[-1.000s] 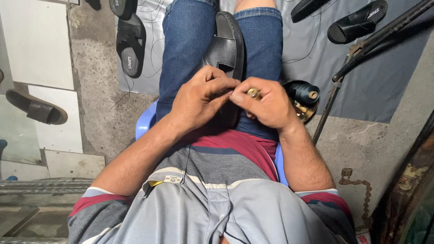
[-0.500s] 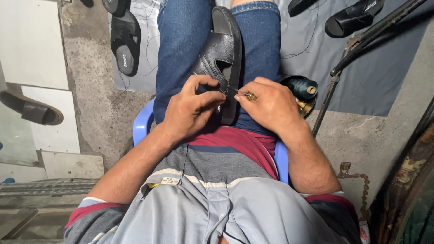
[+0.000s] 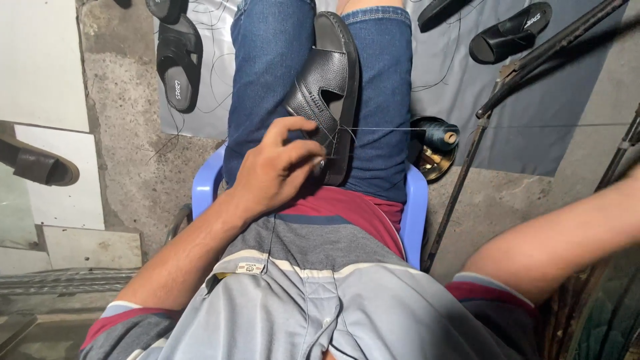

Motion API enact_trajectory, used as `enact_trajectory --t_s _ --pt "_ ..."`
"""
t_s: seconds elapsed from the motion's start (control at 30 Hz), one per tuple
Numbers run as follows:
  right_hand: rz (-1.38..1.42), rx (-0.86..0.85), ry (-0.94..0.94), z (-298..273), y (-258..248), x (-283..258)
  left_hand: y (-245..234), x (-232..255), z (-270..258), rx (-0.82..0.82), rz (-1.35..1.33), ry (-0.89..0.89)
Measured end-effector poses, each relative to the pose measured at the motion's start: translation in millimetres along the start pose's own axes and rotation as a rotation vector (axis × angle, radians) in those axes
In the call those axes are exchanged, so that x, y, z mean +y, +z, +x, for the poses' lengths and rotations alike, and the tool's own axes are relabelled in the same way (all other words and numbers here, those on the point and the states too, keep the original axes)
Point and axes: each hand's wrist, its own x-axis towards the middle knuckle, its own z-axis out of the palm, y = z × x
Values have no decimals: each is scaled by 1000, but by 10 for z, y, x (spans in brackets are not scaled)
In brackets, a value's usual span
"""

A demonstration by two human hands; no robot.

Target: Hand-stitching the strap of a black sandal using a needle and thread to repair it.

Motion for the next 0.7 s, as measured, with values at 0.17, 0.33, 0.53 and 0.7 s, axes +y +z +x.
enact_trajectory --t_s 0.17,0.33,0.53,0.7 --pt "-435 70 282 -206 37 25 56 -169 -132 86 -91 -242" --pt "-253 -238 316 -270 654 -86 35 -160 -101 -174 -36 -309" --pt "-262 -456 403 -99 662 -81 -245 -241 -103 -258 -328 -165" --pt "-114 -299 461 -214 746 69 -531 -366 -301 -65 -1102 67"
